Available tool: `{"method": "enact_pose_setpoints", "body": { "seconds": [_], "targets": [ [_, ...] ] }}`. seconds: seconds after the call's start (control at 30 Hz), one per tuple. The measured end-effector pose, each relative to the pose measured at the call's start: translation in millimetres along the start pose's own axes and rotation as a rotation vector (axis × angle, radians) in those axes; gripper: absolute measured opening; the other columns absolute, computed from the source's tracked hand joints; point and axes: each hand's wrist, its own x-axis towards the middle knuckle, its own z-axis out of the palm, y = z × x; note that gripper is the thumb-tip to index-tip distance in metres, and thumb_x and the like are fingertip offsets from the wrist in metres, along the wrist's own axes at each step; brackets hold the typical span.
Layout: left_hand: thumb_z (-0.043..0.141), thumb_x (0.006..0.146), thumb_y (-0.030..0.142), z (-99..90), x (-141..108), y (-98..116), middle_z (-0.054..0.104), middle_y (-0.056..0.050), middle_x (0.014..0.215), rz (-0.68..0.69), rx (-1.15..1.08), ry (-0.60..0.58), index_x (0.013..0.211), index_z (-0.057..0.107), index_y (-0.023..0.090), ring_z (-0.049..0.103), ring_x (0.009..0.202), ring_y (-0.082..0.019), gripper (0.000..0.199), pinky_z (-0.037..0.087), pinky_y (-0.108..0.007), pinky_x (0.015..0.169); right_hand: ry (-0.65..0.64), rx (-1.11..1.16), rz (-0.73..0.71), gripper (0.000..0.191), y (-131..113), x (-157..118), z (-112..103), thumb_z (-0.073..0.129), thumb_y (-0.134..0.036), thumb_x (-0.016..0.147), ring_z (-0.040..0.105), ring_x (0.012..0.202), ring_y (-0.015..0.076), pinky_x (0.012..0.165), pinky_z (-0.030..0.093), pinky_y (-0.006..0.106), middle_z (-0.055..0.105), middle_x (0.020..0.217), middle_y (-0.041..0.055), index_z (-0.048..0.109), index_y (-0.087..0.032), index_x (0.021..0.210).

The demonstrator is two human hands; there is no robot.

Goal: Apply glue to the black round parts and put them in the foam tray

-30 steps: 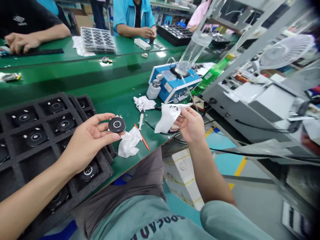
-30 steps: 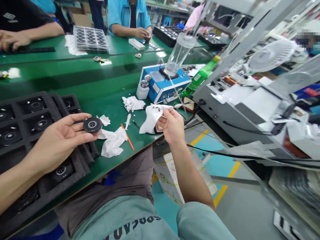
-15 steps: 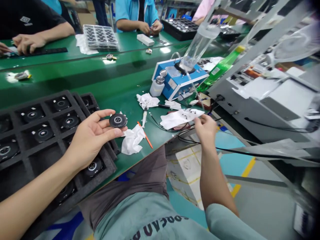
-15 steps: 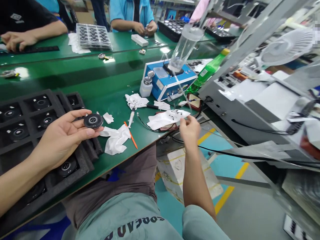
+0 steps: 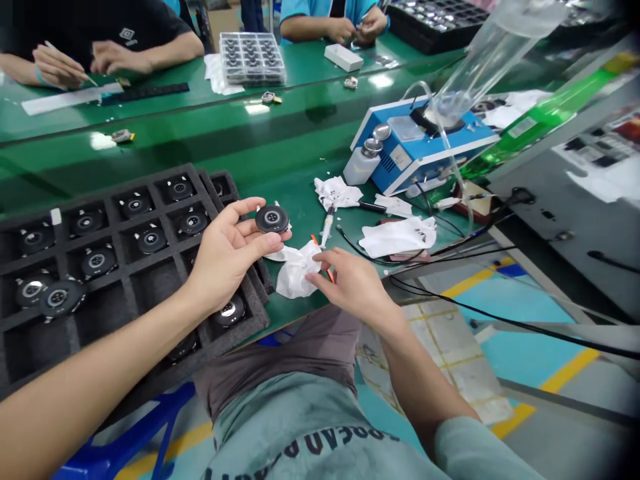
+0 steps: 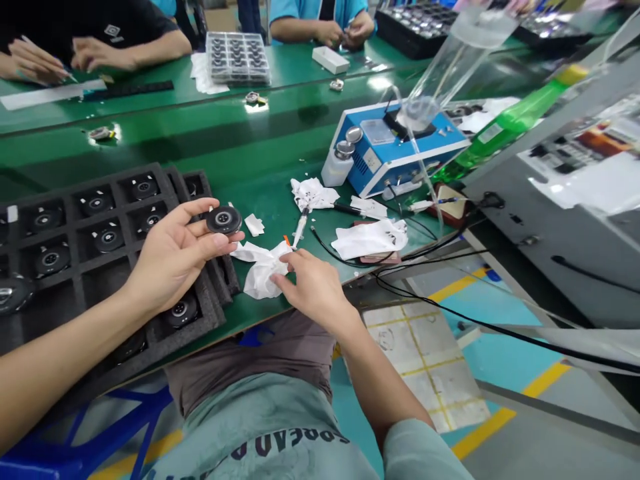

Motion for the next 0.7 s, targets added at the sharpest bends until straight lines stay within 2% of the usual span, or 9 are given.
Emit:
{"method": "enact_pose_setpoints", "body": {
  "seconds": [0.07,0.2,0.3,0.37,0.43,0.5,0.6,0.7],
  "targets": [
    [0.086,0.071,0.013,-1.1,-0.1,-1.4,0.078,-0.006,0.099,0.001,-0.012,-0.001,0.118,0.056,0.017,0.078,0.091,-0.021,0.056,0.063,-0.030,0.079,-0.011,-0.035,0.074,0.039,-0.2,-3.4,1.8,0.069,-0.050,0.089,0.067,0.080,0.0243,0.066,0.041,0.034,0.075,0.096,0.0062,0.072,-0.021,0.114],
    [0.086,0.071,0.013,-1.5,0.1,-3.1,0.078,-0.005,0.098,0.015,-0.049,0.029,0.117,0.056,0.017,0.078,0.090,-0.021,0.055,0.063,-0.031,0.079,-0.071,-0.024,0.095,0.020,-5.7,-0.4,0.3,0.063,-0.040,0.093,0.067,0.076,0.0224,0.065,0.038,0.033,0.075,0.086,0.0038,0.075,-0.024,0.098],
    [0.086,0.071,0.014,-1.2,0.3,-3.7,0.077,-0.005,0.098,0.050,-0.047,0.045,0.117,0.056,0.016,0.078,0.089,-0.021,0.054,0.063,-0.032,0.080,0.022,0.001,0.019,0.020,-20.4,21.4,4.3,0.060,-0.038,0.095,0.067,0.080,0.0222,0.069,0.039,0.033,0.075,0.096,0.0060,0.074,-0.025,0.100],
    [0.085,0.072,0.014,-1.4,0.6,-4.0,0.076,-0.005,0.098,0.077,-0.035,0.065,0.117,0.056,0.017,0.077,0.089,-0.020,0.054,0.062,-0.033,0.081,0.002,0.039,-0.046,0.019,-31.0,42.3,11.9,0.066,-0.036,0.091,0.067,0.090,0.0250,0.070,0.039,0.034,0.074,0.106,0.0092,0.074,-0.024,0.103],
    [0.084,0.072,0.014,-2.2,0.7,-4.3,0.075,-0.003,0.098,0.096,-0.040,0.092,0.116,0.056,0.018,0.077,0.089,-0.019,0.053,0.062,-0.031,0.080,-0.071,0.104,-0.067,0.008,-36.8,61.7,19.3,0.070,-0.027,0.085,0.066,0.088,0.0252,0.069,0.038,0.032,0.075,0.096,0.0092,0.075,-0.022,0.089],
    [0.083,0.073,0.015,-3.4,0.7,-4.7,0.075,-0.003,0.098,0.104,-0.060,0.111,0.117,0.055,0.018,0.077,0.089,-0.018,0.052,0.061,-0.030,0.080,-0.102,0.158,-0.073,0.010,-35.0,74.3,22.0,0.068,-0.027,0.086,0.063,0.078,0.0209,0.066,0.039,0.030,0.073,0.081,0.0060,0.072,-0.020,0.080],
    [0.082,0.074,0.014,-4.6,0.6,-4.8,0.075,-0.003,0.098,0.110,-0.084,0.117,0.118,0.054,0.018,0.077,0.089,-0.017,0.053,0.061,-0.028,0.080,-0.104,0.394,-0.055,0.029,-20.7,77.4,15.3,0.059,-0.044,0.092,0.053,0.061,0.0137,0.058,0.037,0.027,0.065,0.069,0.0009,0.070,-0.018,0.084],
    [0.081,0.075,0.013,-4.6,0.4,-3.9,0.075,-0.002,0.099,0.104,-0.084,0.135,0.119,0.054,0.018,0.077,0.089,-0.017,0.052,0.061,-0.027,0.078,-0.117,0.808,0.049,0.039,-5.6,68.7,5.0,0.068,-0.057,0.082,0.042,0.054,0.0103,0.052,0.032,0.026,0.057,0.061,-0.0030,0.068,-0.018,0.078]
  ]
}}
